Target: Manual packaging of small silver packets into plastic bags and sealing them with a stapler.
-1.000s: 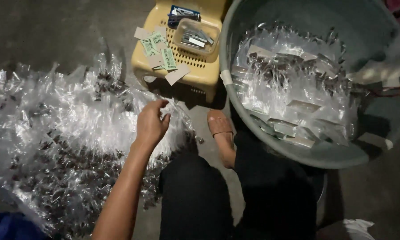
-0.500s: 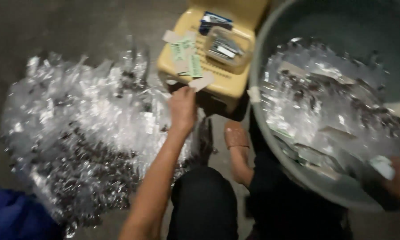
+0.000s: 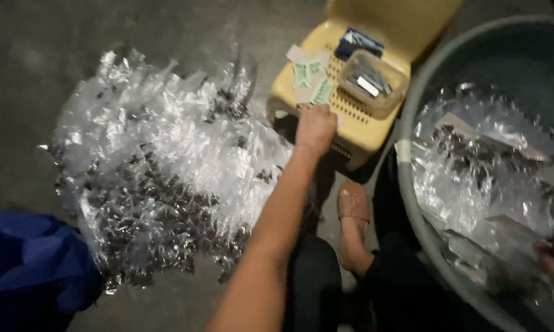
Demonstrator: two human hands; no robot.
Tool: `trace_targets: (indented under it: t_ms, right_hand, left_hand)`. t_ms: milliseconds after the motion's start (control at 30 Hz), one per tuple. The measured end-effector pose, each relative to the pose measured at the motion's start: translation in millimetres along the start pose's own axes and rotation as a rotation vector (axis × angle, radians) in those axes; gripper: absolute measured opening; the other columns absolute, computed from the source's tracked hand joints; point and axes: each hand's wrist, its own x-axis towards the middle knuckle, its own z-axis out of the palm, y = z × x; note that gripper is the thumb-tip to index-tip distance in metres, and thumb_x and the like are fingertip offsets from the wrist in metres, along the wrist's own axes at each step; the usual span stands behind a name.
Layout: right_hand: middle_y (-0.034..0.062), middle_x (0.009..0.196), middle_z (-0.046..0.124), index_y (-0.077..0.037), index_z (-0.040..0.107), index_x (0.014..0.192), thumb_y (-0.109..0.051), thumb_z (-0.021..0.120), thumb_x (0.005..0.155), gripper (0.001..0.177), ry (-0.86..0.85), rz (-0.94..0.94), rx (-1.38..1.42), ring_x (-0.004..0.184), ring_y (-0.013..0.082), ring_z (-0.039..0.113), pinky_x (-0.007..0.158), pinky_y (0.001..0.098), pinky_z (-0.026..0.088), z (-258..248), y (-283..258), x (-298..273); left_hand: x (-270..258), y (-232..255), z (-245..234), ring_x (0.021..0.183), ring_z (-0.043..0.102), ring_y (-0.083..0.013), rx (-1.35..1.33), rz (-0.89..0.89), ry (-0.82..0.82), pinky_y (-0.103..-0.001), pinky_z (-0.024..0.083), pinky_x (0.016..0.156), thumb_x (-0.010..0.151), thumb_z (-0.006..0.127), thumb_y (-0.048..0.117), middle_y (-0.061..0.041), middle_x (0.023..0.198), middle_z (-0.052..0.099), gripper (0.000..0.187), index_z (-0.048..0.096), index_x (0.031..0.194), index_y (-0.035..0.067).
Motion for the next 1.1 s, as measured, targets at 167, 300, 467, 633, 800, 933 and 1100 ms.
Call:
trace_targets:
  t_ms: [167, 300, 467, 633, 800, 933, 1100]
  right_hand:
    - [0.0194, 0.134, 0.052, 0.001, 0.046, 0.142, 0.004, 0.048, 0.113, 0.029, -0.022, -0.048, 0.124, 0.128, 0.0284, 0.049, 0.109, 0.0419, 0.04, 53, -8, -2]
    - [0.0143, 0.12, 0.056, -0.012, 0.056, 0.131, -0.027, 0.064, 0.113, 0.025, 0.075, -0.061, -0.244, 0.108, 0.0289, 0.051, 0.091, 0.0455, 0.037, 93, -155, -88]
    - [0.0254, 0.103, 0.062, 0.0, 0.054, 0.138, -0.014, 0.064, 0.114, 0.029, -0.047, -0.171, -0.197, 0.084, 0.0385, 0.061, 0.07, 0.0462, 0.043, 133, -306, -141]
    - [0.0188, 0.126, 0.062, 0.003, 0.056, 0.141, 0.004, 0.076, 0.09, 0.055, -0.11, -0.566, -0.068, 0.112, 0.024, 0.059, 0.108, 0.0349, 0.047, 202, -421, -189]
    - [0.0167, 0.117, 0.068, 0.004, 0.062, 0.12, 0.004, 0.076, 0.09, 0.033, -0.218, -0.516, -0.07, 0.104, 0.0239, 0.064, 0.1, 0.0372, 0.051, 244, -481, -235]
    - [0.0175, 0.127, 0.055, -0.001, 0.044, 0.124, -0.004, 0.063, 0.101, 0.03, -0.237, -0.47, -0.062, 0.117, 0.0288, 0.056, 0.105, 0.0434, 0.045, 245, -493, -251]
    - [0.0198, 0.123, 0.055, 0.002, 0.043, 0.125, 0.007, 0.061, 0.1, 0.031, -0.262, -0.662, -0.013, 0.12, 0.0301, 0.058, 0.119, 0.0411, 0.046, 238, -443, -229]
  left_hand:
    - [8, 6, -19, 0.081, 0.065, -0.0277, 0.093, 0.003, -0.264, -0.047, 0.044, 0.084, 0.075, 0.073, 0.017, -0.003, 0.084, 0.068, 0.017, 0.066, 0.091, 0.018]
    - [-4, 21, -3, 0.088, 0.06, -0.0316, 0.014, -0.042, -0.187, -0.053, 0.041, 0.086, 0.078, 0.063, 0.023, -0.009, 0.094, 0.064, 0.02, 0.073, 0.093, 0.013]
    - [-8, 40, -41, 0.088, 0.063, -0.0311, -0.078, -0.2, -0.201, -0.047, 0.044, 0.079, 0.085, 0.06, 0.016, -0.008, 0.102, 0.063, 0.017, 0.074, 0.094, 0.016]
    - [-28, 55, -179, 0.109, 0.072, -0.0316, -0.965, -0.051, -0.22, -0.038, 0.052, 0.089, 0.084, 0.061, 0.018, -0.013, 0.117, 0.074, 0.036, 0.061, 0.12, 0.016]
    - [-34, 27, -298, 0.093, 0.067, -0.0171, -1.292, -0.06, -0.167, -0.029, 0.052, 0.083, 0.09, 0.069, 0.021, 0.0, 0.102, 0.071, 0.024, 0.061, 0.113, 0.019]
    - [-29, -55, -329, 0.113, 0.076, -0.0152, -1.428, -0.251, -0.102, -0.023, 0.07, 0.098, 0.095, 0.074, 0.019, 0.003, 0.117, 0.077, 0.02, 0.07, 0.113, 0.027]
    - [-78, -184, -216, 0.091, 0.073, -0.0227, -0.816, -0.736, 0.036, -0.032, 0.059, 0.082, 0.089, 0.07, 0.008, -0.008, 0.1, 0.076, 0.017, 0.077, 0.103, 0.013]
